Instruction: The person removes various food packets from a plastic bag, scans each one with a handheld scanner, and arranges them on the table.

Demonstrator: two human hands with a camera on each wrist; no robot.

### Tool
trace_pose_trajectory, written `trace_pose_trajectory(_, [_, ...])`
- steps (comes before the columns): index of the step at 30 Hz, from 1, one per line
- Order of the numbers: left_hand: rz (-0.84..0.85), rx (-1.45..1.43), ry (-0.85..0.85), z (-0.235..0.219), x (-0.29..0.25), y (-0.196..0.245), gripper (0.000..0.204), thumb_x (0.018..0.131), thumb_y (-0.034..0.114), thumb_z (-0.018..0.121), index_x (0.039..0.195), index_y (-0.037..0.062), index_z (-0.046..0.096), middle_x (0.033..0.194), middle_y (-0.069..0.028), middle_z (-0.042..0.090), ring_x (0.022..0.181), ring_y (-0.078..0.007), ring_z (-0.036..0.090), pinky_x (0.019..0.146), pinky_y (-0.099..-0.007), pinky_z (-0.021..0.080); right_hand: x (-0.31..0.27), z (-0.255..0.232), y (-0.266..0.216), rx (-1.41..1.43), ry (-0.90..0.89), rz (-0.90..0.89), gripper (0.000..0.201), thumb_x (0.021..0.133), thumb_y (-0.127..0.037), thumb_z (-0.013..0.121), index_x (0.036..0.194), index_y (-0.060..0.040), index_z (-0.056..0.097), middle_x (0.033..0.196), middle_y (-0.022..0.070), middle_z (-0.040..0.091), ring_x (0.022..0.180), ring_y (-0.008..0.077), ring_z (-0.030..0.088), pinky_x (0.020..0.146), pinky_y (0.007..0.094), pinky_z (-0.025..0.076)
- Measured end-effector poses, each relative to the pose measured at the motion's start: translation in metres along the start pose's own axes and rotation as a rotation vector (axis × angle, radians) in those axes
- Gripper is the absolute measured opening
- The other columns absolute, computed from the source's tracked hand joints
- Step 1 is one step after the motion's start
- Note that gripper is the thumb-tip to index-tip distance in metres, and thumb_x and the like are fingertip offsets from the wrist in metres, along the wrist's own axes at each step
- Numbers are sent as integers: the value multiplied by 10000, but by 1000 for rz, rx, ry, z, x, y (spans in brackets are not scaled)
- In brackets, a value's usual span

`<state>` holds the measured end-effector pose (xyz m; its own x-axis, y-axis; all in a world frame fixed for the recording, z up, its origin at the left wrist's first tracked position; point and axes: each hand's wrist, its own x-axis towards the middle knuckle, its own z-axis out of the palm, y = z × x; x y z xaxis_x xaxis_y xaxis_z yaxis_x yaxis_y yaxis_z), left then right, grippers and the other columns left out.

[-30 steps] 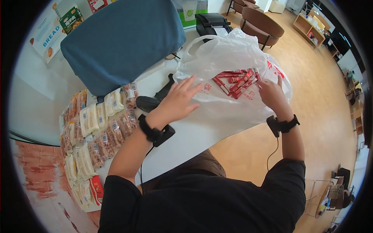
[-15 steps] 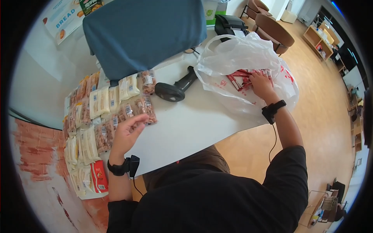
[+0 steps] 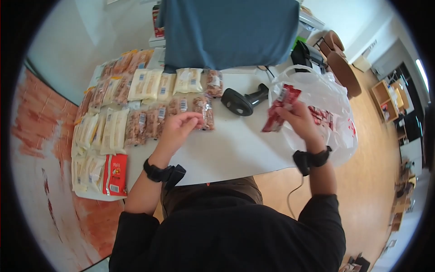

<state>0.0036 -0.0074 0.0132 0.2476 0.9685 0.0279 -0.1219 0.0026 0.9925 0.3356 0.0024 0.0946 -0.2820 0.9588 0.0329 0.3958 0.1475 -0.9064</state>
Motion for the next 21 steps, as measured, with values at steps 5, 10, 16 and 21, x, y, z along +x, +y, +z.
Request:
trace_pose_trajectory(5, [-54, 44, -94, 4, 0, -2, 239, 907, 116, 534, 1070, -46, 600, 965, -97, 656, 875, -143, 621, 806, -262, 491, 37, 85, -13, 435, -84, 51, 163, 879, -118, 569, 975, 9, 601, 868, 82, 666, 778, 120, 626, 687, 262, 507])
trace_pose_trajectory(10, [-132, -141, -132, 9, -4, 7, 254, 864, 98, 611, 1077, -40, 603, 942, -99, 661, 829, -125, 628, 748, -240, 511, 50, 126, -13, 622, -83, 64, 177, 894, -114, 551, 1021, 6, 580, 921, 104, 651, 822, 165, 640, 721, 307, 537])
trace_pose_trajectory(16, [-77, -7, -123, 5, -3, 4, 208, 816, 64, 658, 998, -36, 644, 832, -73, 666, 731, -95, 612, 661, -226, 502, 51, 133, -11, 710, -94, 68, 196, 912, -157, 536, 1020, 2, 578, 945, 106, 647, 836, 183, 644, 688, 314, 544])
trace_pose_trajectory(21, [61, 126, 106, 0, -2, 7, 209, 802, 37, 664, 1004, -16, 658, 767, -24, 649, 667, -60, 572, 608, -199, 459, 65, 128, -9, 755, 35, 70, 222, 921, -226, 527, 996, -21, 569, 850, 71, 634, 673, 130, 595, 524, 238, 463])
